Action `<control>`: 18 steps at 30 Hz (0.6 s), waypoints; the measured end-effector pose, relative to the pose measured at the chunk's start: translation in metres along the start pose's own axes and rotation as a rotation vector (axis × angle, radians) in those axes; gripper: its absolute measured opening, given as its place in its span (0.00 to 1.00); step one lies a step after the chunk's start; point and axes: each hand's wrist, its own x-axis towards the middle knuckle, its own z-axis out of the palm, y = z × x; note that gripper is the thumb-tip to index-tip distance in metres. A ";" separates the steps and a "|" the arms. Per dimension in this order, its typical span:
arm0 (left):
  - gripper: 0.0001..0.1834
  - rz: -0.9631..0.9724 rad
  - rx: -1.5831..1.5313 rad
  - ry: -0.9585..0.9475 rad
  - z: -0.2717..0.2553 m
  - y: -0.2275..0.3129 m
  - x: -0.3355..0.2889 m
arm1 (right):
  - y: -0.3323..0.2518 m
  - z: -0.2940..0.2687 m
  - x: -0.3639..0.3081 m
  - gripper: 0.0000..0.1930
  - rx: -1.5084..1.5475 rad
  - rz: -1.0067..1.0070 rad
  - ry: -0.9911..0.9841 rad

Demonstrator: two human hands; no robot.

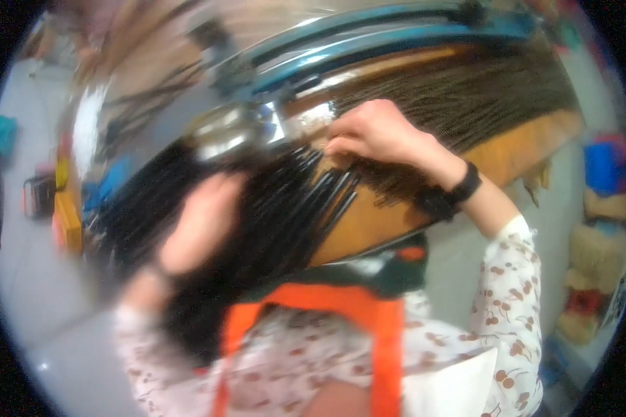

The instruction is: Manually inserting black metal rods into a fabrication jig for processing.

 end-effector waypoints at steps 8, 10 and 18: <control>0.17 -0.021 -0.153 -0.028 0.002 0.035 0.028 | 0.010 0.012 -0.026 0.11 0.224 -0.164 0.239; 0.18 -0.077 -0.112 -0.060 0.004 0.040 0.030 | 0.013 0.020 -0.027 0.10 0.263 -0.193 0.295; 0.19 0.018 -0.266 -0.094 -0.007 0.051 0.049 | 0.018 0.008 -0.055 0.21 0.228 -0.130 0.302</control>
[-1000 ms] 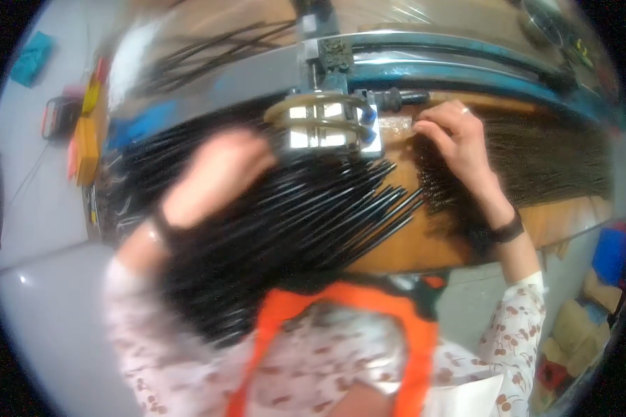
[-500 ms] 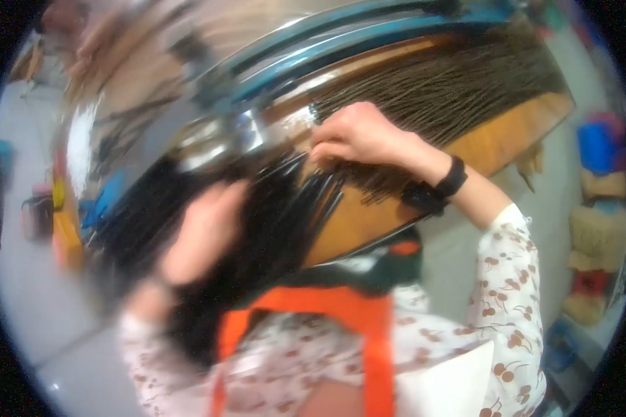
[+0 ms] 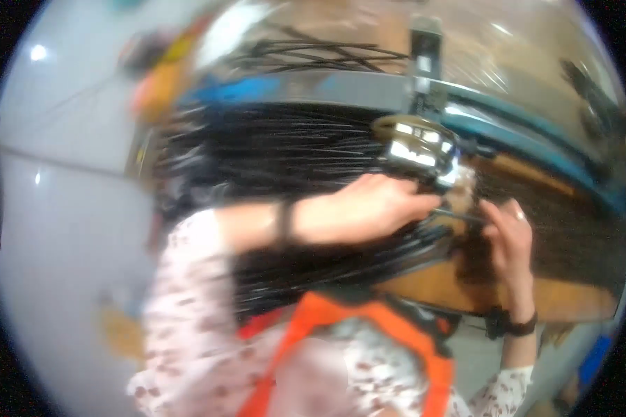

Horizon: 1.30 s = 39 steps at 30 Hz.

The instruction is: Manually inserting black metal rods into a fabrication jig for processing.

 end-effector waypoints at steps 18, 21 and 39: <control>0.11 -0.098 -0.002 -0.038 0.012 0.006 0.008 | -0.027 0.019 0.025 0.28 -0.235 -0.262 -0.236; 0.09 0.010 0.157 -0.070 0.021 0.016 0.019 | -0.032 0.017 0.013 0.27 -0.246 -0.170 -0.183; 0.18 0.250 0.524 0.095 -0.055 0.068 0.138 | 0.059 -0.121 -0.008 0.29 -0.595 -0.126 0.577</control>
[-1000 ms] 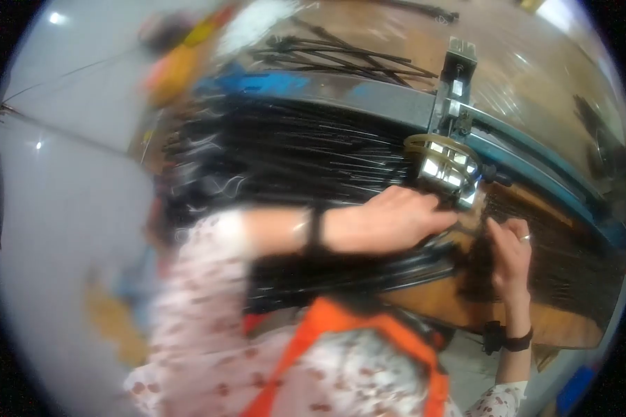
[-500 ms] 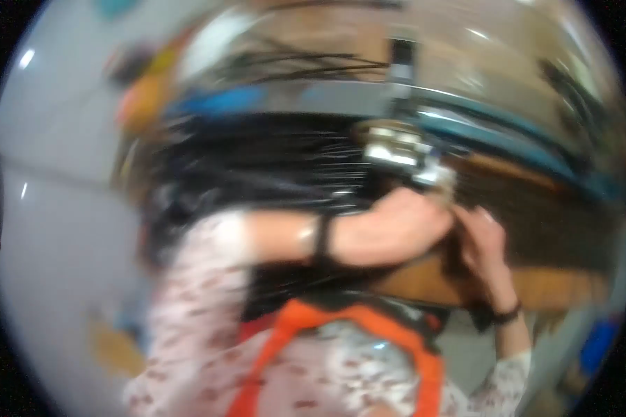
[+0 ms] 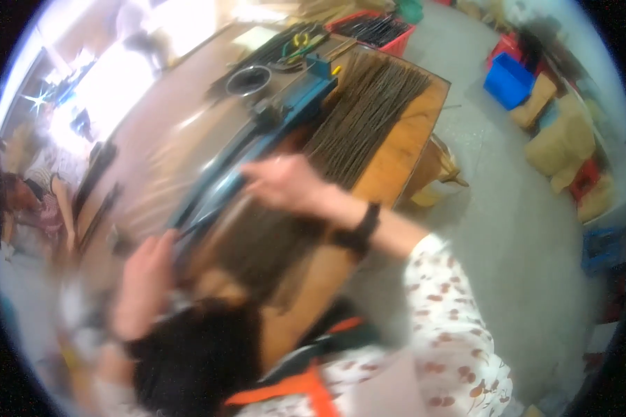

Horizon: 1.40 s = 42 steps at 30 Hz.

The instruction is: Manually inserting black metal rods into a fabrication jig for processing.

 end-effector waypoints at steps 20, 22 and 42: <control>0.23 0.055 0.022 0.042 -0.023 -0.010 -0.004 | -0.059 0.009 0.033 0.31 0.319 -0.090 0.051; 0.22 -0.065 0.116 0.098 -0.034 -0.028 -0.023 | -0.032 0.003 0.030 0.27 0.332 -0.007 -0.026; 0.09 -0.418 0.330 0.524 -0.086 -0.128 -0.182 | -0.058 0.096 0.038 0.09 0.169 0.073 -0.143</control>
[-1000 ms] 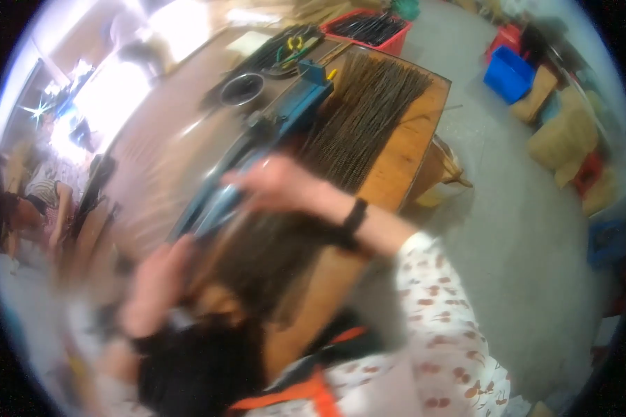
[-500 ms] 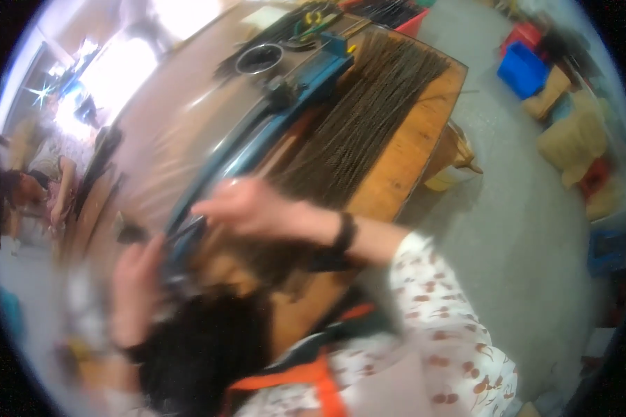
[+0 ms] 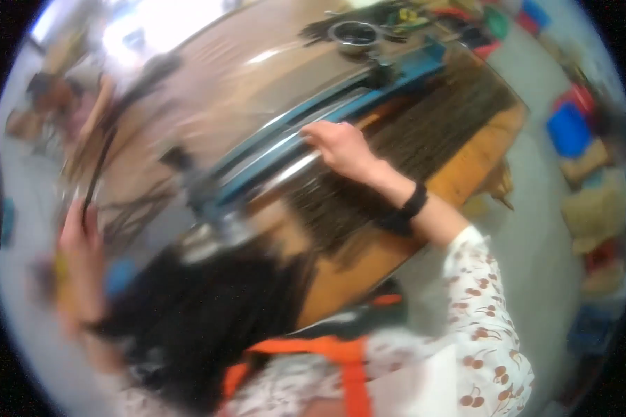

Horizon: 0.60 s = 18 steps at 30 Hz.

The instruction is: Manually inserting black metal rods into a fabrication jig for processing.

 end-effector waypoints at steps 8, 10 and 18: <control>0.09 -0.045 -0.141 0.071 -0.042 -0.005 -0.024 | -0.119 0.101 0.119 0.07 0.507 -0.183 -0.263; 0.09 -0.142 -0.138 0.017 -0.048 -0.019 -0.047 | -0.120 0.121 0.122 0.06 0.363 -0.259 -0.283; 0.10 -0.327 -0.158 -0.022 -0.046 -0.033 -0.093 | -0.133 0.135 0.143 0.07 0.157 -0.383 -0.575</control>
